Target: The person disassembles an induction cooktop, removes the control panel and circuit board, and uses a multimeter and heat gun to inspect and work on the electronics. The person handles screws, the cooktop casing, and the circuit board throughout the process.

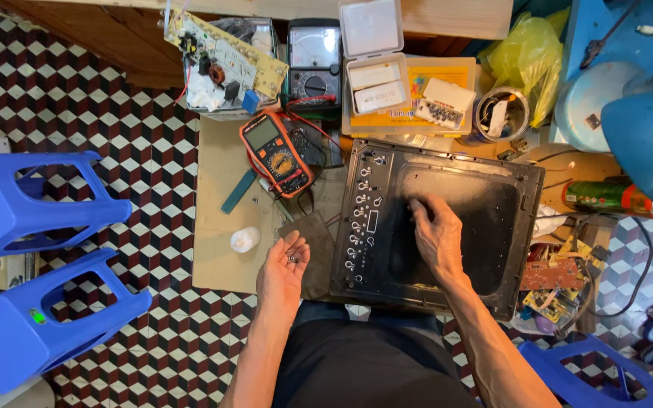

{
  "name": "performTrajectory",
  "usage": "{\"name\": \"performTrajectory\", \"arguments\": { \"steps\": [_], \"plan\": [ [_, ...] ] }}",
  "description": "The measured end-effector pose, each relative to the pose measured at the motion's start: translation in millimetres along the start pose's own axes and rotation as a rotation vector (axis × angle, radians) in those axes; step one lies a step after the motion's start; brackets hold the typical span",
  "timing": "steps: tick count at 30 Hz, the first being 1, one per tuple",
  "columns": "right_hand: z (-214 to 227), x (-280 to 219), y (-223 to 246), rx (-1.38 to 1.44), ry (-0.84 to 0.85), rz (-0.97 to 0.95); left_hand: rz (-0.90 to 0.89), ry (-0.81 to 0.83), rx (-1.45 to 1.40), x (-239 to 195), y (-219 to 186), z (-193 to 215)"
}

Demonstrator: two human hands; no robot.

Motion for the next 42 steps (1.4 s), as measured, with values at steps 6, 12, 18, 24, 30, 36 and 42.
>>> {"name": "performTrajectory", "arguments": {
  "steps": [6,12,18,24,30,36,42],
  "plan": [
    [-13,-66,-16,-0.038,-0.116,0.084,0.137,0.015,0.368,12,18,12],
    [81,-100,-91,-0.363,-0.640,-0.083,0.201,0.154,0.822,39,36,-3],
    [118,-83,-151,-0.297,-0.517,-0.139,0.143,0.242,1.130,39,20,-25],
    [119,-76,-177,-0.107,-0.555,-0.160,0.033,0.238,1.185,24,12,-53],
    [115,-80,-198,0.291,-0.623,-0.136,-0.079,0.238,1.271,-28,-9,-93],
    [110,-83,-214,0.369,-0.619,-0.156,-0.092,0.237,1.260,-46,-22,-123],
    [104,-77,-226,0.400,-0.674,-0.129,-0.055,0.249,1.169,-48,-28,-134]
  ]
}}
Point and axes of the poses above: each hand's wrist, its own x-axis towards the middle knuckle, its own z-axis out of the back of the hand, y = z × x, the point moved 4 cm from there along x, towards the middle knuckle, and after that the axes turned 15 degrees about y, right-handed, at the moved point
